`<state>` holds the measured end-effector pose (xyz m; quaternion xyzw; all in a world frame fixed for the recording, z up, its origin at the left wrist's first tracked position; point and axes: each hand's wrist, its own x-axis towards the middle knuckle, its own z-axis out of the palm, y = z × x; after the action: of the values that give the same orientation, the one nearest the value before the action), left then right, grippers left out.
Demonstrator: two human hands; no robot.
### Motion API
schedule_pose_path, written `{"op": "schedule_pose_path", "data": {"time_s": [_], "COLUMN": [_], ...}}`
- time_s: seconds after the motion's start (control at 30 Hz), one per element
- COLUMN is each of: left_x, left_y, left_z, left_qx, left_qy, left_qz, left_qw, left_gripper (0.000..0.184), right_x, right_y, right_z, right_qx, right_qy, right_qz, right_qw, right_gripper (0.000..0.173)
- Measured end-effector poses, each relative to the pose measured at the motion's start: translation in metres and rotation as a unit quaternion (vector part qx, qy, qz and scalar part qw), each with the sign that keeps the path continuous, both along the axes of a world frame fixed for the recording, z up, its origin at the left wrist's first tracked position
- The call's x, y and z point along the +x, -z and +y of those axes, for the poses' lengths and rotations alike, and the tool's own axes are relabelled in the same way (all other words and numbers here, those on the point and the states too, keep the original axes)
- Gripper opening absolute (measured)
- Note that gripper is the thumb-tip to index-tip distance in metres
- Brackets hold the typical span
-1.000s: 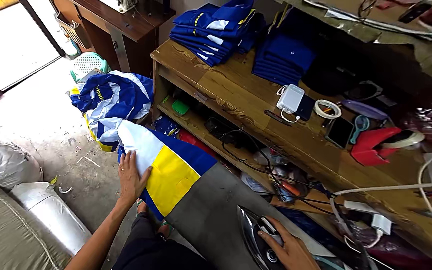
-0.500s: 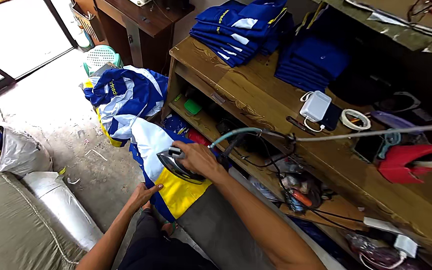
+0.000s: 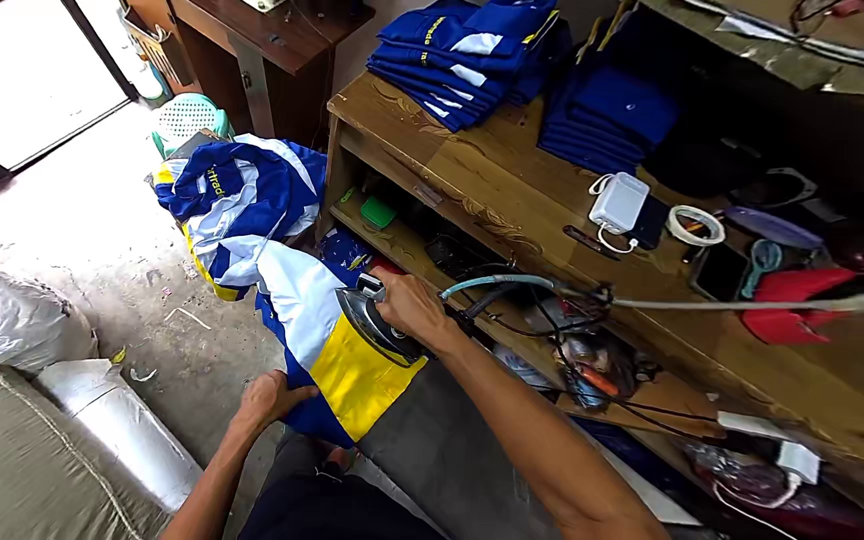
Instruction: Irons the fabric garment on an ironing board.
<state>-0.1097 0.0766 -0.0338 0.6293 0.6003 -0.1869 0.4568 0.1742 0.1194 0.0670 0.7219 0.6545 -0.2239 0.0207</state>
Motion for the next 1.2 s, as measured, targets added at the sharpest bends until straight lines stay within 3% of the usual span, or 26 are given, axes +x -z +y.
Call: {"op": "schedule_pose_path", "data": {"time_s": [0.03,0.1,0.17,0.23,0.37,0.57,0.67,0.77,0.9,1.07,1.2], "left_x": [-0.001,-0.003,0.008,0.030,0.052,0.017,0.026,0.042,0.038,0.023,0.020], "left_y": [-0.020,-0.044,-0.034,-0.005,0.045,0.049,0.037,0.021,0.031,0.049,0.048], "left_z": [0.008,0.024,0.045,0.074,0.122,0.174,0.156,0.105,0.054,0.056,0.059], "left_qx": [0.034,0.181,0.358,0.446,0.437,0.465,0.485,0.480,0.468,0.452,0.431], "left_qy": [0.040,0.047,0.022,0.023,0.103,0.140,0.094,0.096,0.141,0.153,0.144], "left_qz": [0.052,0.038,-0.062,-0.156,-0.151,-0.127,-0.152,-0.192,-0.177,-0.183,-0.199], "left_qw": [0.997,0.982,0.931,0.881,0.881,0.865,0.856,0.851,0.854,0.860,0.868], "left_gripper": [0.071,0.056,0.038,0.038,0.058,0.060,0.058,0.059,0.085,0.100,0.111], "right_x": [0.003,0.009,0.013,0.011,0.014,0.048,0.049,0.043,0.021,-0.008,-0.010], "right_y": [-0.001,-0.005,-0.007,-0.009,-0.025,-0.048,-0.051,-0.046,-0.031,-0.007,-0.006], "right_z": [-0.007,-0.027,-0.050,-0.069,-0.102,-0.139,-0.133,-0.108,-0.062,-0.013,-0.013], "right_qx": [-0.009,-0.035,-0.052,-0.063,-0.061,-0.011,0.001,0.007,-0.010,-0.010,-0.022], "right_qy": [-0.004,-0.051,-0.119,-0.163,-0.134,0.040,0.073,0.068,0.038,0.041,-0.010], "right_qz": [0.006,0.022,0.037,0.044,0.052,0.103,0.105,0.105,0.108,0.098,0.061], "right_qw": [1.000,0.998,0.991,0.984,0.988,0.994,0.992,0.992,0.993,0.994,0.998], "right_gripper": [0.042,0.044,0.045,0.042,0.046,0.053,0.067,0.064,0.063,0.062,0.052]}}
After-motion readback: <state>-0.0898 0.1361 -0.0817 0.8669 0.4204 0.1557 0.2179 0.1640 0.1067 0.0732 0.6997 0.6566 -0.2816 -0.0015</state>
